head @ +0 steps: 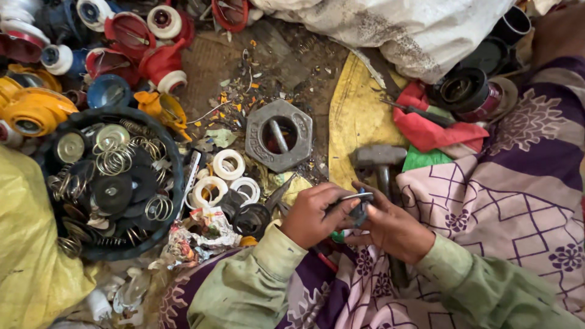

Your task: The person assembles caster wheels by inserting a metal pin into the wheel hub and striking it with a hammer to secure it. They handle multiple caster wheels and metal pins, using a metal jig to hold the wheel in place during assembly.

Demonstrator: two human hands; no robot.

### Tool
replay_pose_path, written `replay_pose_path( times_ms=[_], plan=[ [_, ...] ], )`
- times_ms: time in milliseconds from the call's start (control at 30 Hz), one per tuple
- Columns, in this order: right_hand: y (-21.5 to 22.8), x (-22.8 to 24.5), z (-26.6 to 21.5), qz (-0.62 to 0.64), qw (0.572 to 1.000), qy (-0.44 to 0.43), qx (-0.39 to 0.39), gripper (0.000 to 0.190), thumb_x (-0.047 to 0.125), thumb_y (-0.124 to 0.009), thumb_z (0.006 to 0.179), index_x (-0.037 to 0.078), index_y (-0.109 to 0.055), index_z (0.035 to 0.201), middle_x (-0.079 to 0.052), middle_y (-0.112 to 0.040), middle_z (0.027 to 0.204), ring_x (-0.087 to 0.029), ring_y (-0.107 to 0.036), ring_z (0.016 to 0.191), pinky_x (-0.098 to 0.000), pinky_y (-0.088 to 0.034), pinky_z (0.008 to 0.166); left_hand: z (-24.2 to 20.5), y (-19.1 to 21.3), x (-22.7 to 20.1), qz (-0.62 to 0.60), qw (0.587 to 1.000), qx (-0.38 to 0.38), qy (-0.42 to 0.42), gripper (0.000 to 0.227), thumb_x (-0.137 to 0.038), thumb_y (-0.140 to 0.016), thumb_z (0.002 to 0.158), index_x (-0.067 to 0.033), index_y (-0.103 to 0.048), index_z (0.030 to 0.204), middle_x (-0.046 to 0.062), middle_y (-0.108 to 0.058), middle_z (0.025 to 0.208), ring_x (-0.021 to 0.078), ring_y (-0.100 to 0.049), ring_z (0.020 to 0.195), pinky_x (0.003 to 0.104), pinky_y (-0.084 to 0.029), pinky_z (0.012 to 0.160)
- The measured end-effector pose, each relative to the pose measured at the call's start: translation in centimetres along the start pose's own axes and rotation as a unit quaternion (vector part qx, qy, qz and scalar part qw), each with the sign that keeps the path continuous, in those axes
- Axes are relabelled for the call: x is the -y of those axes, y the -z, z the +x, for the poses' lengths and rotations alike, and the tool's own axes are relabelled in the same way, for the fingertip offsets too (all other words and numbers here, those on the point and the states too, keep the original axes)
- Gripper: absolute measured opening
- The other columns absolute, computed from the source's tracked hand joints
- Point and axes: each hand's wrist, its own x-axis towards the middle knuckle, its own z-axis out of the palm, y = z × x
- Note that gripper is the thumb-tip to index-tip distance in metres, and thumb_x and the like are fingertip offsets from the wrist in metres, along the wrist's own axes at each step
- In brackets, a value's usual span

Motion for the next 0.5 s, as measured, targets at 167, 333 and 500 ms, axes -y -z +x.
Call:
replay_pose_path(
  times_ms=[167,333,500],
  plan=[
    [0.3,-0.2,0.3,-0.043,0.998,0.040,-0.028,0.082,0.012,-0.070,0.087,0.019,-0.027,0.157,-0.007,-0.056,0.135,-0.026,-0.062,0.116,-0.0515,-0.057,0.093,-0.4,-0.4,1.0,0.043,0.997,0.021,0.053,0.025,-0.026,-0.073,0.100,-0.0015,-0.070,0.100,0.015,-0.072,0.091,0.0315,-0.072,0.084,0.039,-0.056,0.074],
    [0.3,-0.7,0.7,-0.201,0.967,0.099,-0.119,0.095,-0.005,-0.076,0.074,0.021,-0.027,0.152,-0.010,-0.055,0.127,-0.025,-0.063,0.108,-0.0450,-0.058,0.083,-0.9,-0.8,1.9,-0.053,0.984,0.048,0.165,0.054,-0.043,-0.079,0.083,-0.0051,-0.058,0.115,0.012,-0.073,0.096,0.0247,-0.075,0.087,0.038,-0.059,0.077],
    [0.5,-1.7,1.1,-0.328,0.908,0.246,-0.082,0.098,-0.012,-0.076,0.066,0.013,-0.026,0.147,-0.008,-0.052,0.131,-0.018,-0.059,0.116,-0.0334,-0.056,0.091,-1.3,-2.2,1.2,0.023,0.992,0.015,0.120,0.087,-0.059,-0.087,0.074,-0.0002,-0.052,0.128,0.021,-0.067,0.112,0.0322,-0.070,0.102,0.042,-0.057,0.088]
  ],
)
